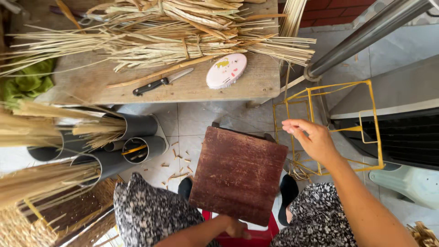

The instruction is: The person sits on a low stool with a yellow bamboo basket frame across their lap and wraps adhesive tape around its joints, cutting pieces of tape with scissors and pressing them in place by hand. They then set the frame aside, pick up bundles of dried reed strands from the workbench, and trim individual strands with a small knife.

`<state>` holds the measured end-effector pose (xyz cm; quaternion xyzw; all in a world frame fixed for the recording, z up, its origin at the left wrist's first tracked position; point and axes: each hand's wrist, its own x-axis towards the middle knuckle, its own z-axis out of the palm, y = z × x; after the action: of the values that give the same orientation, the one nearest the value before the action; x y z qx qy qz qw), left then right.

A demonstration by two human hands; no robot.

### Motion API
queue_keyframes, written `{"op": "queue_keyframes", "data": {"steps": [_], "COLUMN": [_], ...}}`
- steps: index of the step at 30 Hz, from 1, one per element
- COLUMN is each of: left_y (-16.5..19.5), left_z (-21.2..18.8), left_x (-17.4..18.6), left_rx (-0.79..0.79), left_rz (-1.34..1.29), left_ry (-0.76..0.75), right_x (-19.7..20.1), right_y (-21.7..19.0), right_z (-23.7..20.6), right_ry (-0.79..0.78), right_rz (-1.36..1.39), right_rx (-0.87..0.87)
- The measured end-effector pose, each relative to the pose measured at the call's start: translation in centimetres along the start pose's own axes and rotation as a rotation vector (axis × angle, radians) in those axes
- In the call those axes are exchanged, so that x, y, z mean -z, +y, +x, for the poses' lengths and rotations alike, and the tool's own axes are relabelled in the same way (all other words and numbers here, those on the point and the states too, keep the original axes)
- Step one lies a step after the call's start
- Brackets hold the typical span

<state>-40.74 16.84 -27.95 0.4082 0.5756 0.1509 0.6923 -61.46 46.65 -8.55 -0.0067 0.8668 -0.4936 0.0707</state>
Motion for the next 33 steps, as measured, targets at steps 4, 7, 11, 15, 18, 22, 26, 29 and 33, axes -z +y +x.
{"op": "queue_keyframes", "data": {"steps": [4, 7, 11, 15, 18, 22, 26, 29, 33], "left_y": [1.0, 3.9, 10.7, 13.3, 10.2, 4.4, 1.0, -0.3, -1.2], "left_z": [-1.5, -2.2, -3.6, -12.8, -22.6, -33.1, -37.5, -38.2, -37.4], "left_x": [-0.9, -4.6, -7.0, -5.5, 1.2, 10.2, 14.5, 16.4, 18.4], "left_rx": [0.087, 0.059, -0.368, -0.621, -0.443, 0.173, 0.434, 0.576, 0.822], "left_rz": [-0.076, -0.406, 0.013, -0.432, -0.154, 0.257, 0.314, 0.381, 0.142], "left_ry": [-0.069, -0.212, 0.23, 0.909, 1.621, 2.126, 2.223, 2.182, 1.893], "right_x": [0.8, -0.4, -2.1, -4.6, -7.7, -11.4, -14.1, -15.2, -16.2], "right_y": [-2.6, -5.5, -8.7, -9.5, -9.2, -8.9, -9.3, -10.2, -11.5], "right_z": [-3.2, -8.0, -10.9, -15.0, -16.0, -13.7, -10.5, -8.5, -5.7], "right_ry": [0.023, 0.074, 0.147, 0.166, 0.128, 0.088, 0.068, 0.022, -0.02], "right_rz": [-0.1, -0.084, 0.019, 0.007, 0.098, 0.097, 0.079, 0.077, 0.082], "right_rx": [0.104, 0.085, 0.185, 0.197, 0.125, 0.091, 0.052, 0.077, 0.029]}}
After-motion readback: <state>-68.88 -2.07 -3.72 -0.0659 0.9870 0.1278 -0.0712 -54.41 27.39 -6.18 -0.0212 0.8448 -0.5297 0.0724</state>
